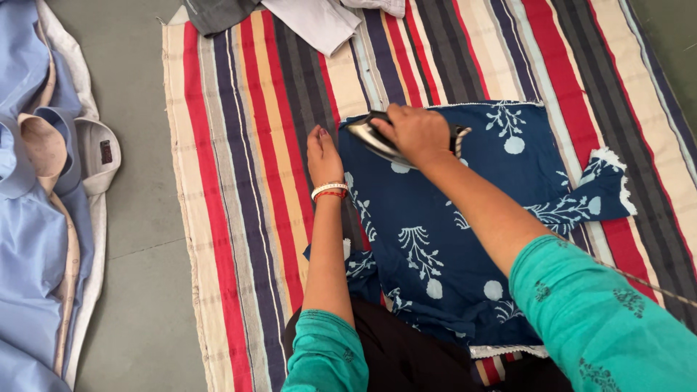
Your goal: The person irons a dark blue patterned garment laid out on a striped mat. They smooth the fabric with their hands, use an electric iron to press the main body and sleeves, and flip the garment to iron the other side.
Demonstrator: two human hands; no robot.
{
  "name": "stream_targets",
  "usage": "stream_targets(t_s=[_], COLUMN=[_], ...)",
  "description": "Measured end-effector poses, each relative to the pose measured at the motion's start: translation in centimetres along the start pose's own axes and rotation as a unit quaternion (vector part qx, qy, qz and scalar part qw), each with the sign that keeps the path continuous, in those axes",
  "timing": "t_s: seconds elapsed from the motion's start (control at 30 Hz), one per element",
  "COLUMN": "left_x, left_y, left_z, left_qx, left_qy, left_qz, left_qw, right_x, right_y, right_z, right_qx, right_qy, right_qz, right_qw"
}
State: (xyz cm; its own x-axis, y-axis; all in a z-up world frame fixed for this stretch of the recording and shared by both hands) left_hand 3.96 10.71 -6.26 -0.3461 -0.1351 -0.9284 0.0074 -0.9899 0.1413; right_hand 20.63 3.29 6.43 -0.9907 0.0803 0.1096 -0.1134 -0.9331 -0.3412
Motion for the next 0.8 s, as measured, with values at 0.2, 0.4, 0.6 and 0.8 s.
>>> stream_targets(t_s=[0.2,0.4,0.6,0.8], left_x=[-4.3,-3.7,-1.4,-1.1], left_y=[3.9,7.5,7.7,8.1], left_z=[-1.1,-4.3,-6.2,-6.1], left_qx=[0.005,0.14,0.119,0.086], left_qy=[-0.075,-0.185,-0.342,-0.376], left_qz=[-0.191,-0.306,-0.358,-0.4], left_qw=[0.979,0.923,0.86,0.831], right_x=[-1.7,-5.9,-11.7,-16.5], right_y=[1.5,4.8,7.9,10.0], right_z=[0.5,2.1,3.3,4.0], right_qx=[-0.031,-0.058,0.014,0.08], right_qy=[0.026,0.042,0.037,-0.016], right_qz=[-0.071,-0.102,-0.24,-0.35], right_qw=[0.997,0.992,0.97,0.933])
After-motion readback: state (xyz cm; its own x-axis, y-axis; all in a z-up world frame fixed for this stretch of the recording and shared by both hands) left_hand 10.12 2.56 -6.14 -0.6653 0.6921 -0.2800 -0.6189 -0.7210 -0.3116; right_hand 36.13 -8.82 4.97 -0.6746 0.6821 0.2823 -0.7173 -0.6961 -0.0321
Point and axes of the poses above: each hand's wrist, its own y-axis away from the middle knuckle, its own z-axis out of the back of the hand, x = y × z, the point moved 3 cm from there along -y, towards the middle knuckle, and after that the axes turned 8 degrees about -y, right-handed, at the moved point
